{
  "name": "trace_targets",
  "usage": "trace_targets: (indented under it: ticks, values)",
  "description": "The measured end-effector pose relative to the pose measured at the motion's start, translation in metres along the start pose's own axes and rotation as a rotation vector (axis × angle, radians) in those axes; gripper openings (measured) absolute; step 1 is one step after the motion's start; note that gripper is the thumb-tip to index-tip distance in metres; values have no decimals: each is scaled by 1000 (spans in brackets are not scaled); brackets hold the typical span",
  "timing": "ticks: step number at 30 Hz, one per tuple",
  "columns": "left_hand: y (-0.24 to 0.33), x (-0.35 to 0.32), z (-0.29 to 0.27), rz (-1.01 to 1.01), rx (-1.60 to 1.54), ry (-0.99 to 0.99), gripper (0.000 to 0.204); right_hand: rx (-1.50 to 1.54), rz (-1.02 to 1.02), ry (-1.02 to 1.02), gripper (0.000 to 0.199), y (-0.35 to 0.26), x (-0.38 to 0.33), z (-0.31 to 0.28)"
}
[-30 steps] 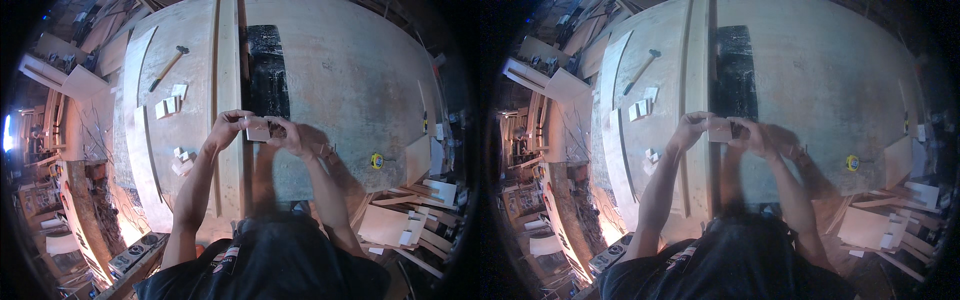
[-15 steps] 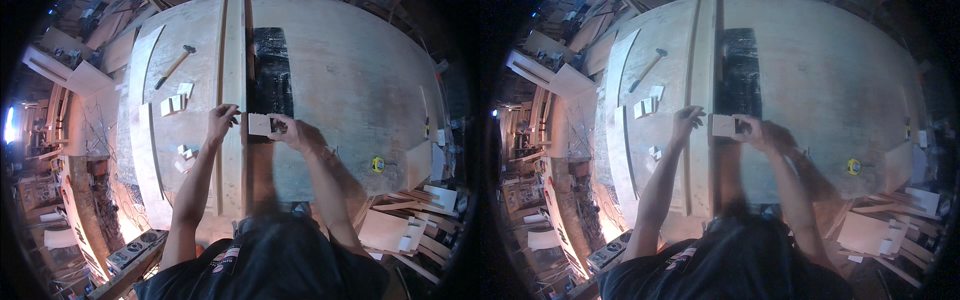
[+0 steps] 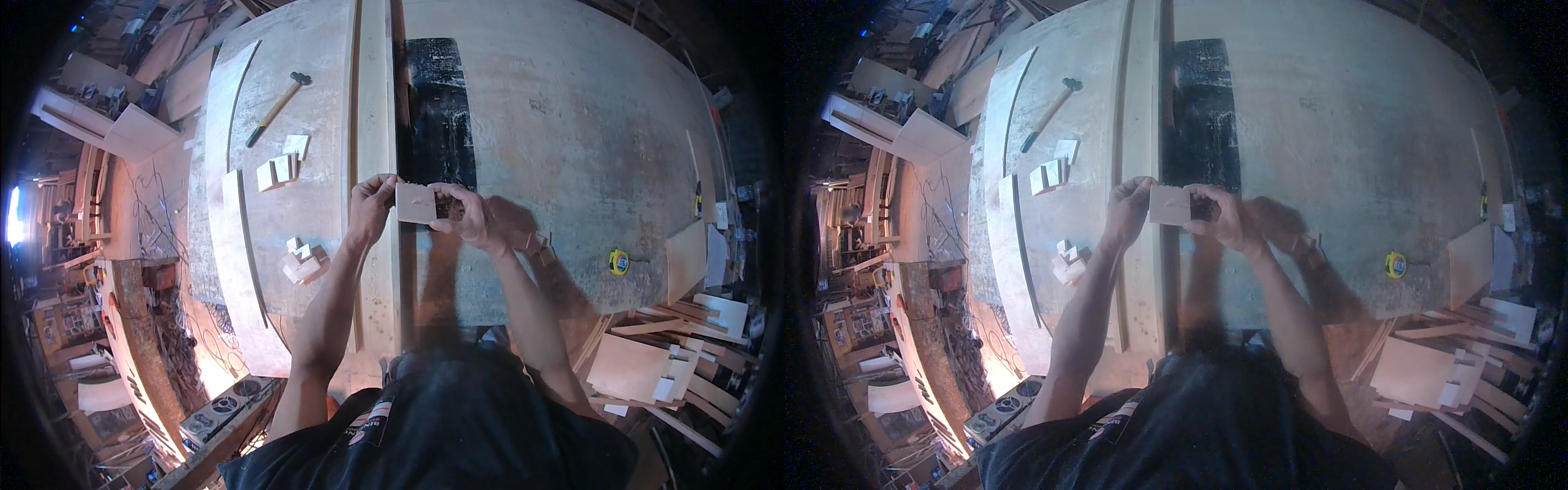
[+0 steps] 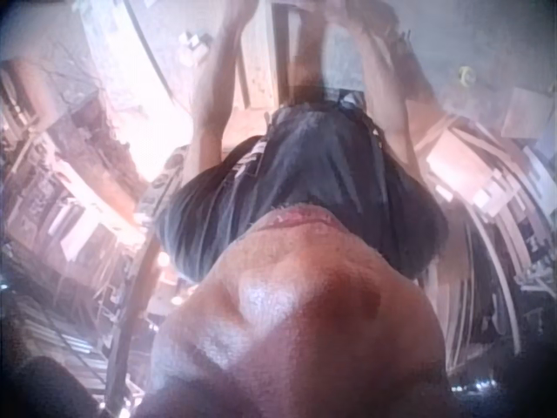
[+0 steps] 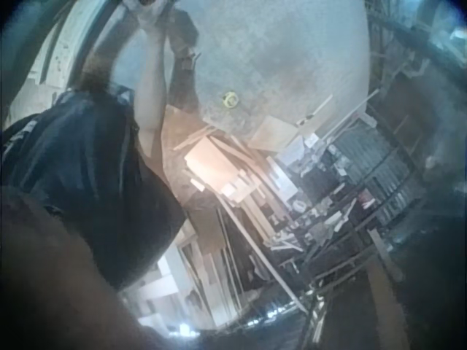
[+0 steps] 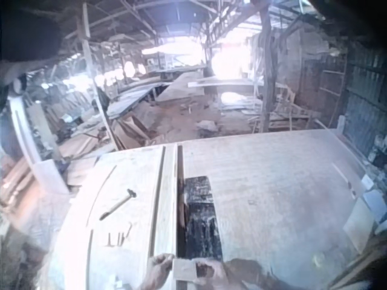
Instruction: The person repeatedly picks up small wooden blocks and places them into a narrow slot on a wooden board. The person handles the blocks one at a time, aligning and inserting them into the slot.
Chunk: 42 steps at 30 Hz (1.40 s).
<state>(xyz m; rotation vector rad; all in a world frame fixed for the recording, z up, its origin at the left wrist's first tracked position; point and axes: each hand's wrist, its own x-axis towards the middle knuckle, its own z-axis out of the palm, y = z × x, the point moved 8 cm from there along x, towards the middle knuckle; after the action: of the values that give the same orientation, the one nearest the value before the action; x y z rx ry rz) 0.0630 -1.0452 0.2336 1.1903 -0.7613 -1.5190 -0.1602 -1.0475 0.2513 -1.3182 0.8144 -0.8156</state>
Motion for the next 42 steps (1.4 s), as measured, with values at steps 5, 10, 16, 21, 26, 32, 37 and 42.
trace_targets:
  ticks: [5, 10, 16, 21, 26, 32, 37, 42]
  values:
    - [2, -3, 8, -33, -80, 72, 23, 45, -13, 37, 85, -10, -4, 5]
    - [-15, -7, 27, -204, -225, 89, 20, -7, -34, 16, 89, -13, -6, 11]
    - [2, -14, 41, -135, -333, 11, 24, 137, 7, 4, 90, -9, -12, 13]
    - [9, -16, 38, -133, -320, -26, 26, 114, 28, 6, 100, -3, -14, 7]
    - [3, -9, 30, 85, 198, 13, 25, -111, -56, 74, 90, 3, -14, 7]
    - [-24, -11, 1, 43, 138, 267, 23, -565, -141, 153, 73, 7, -17, -10]
    - [7, -15, -23, 359, 815, 407, 32, -1019, -1, 174, 64, 34, 21, -36]
    - [8, 18, -9, 367, 1370, 127, 92, -1124, 55, 77, 69, 50, 62, -29]
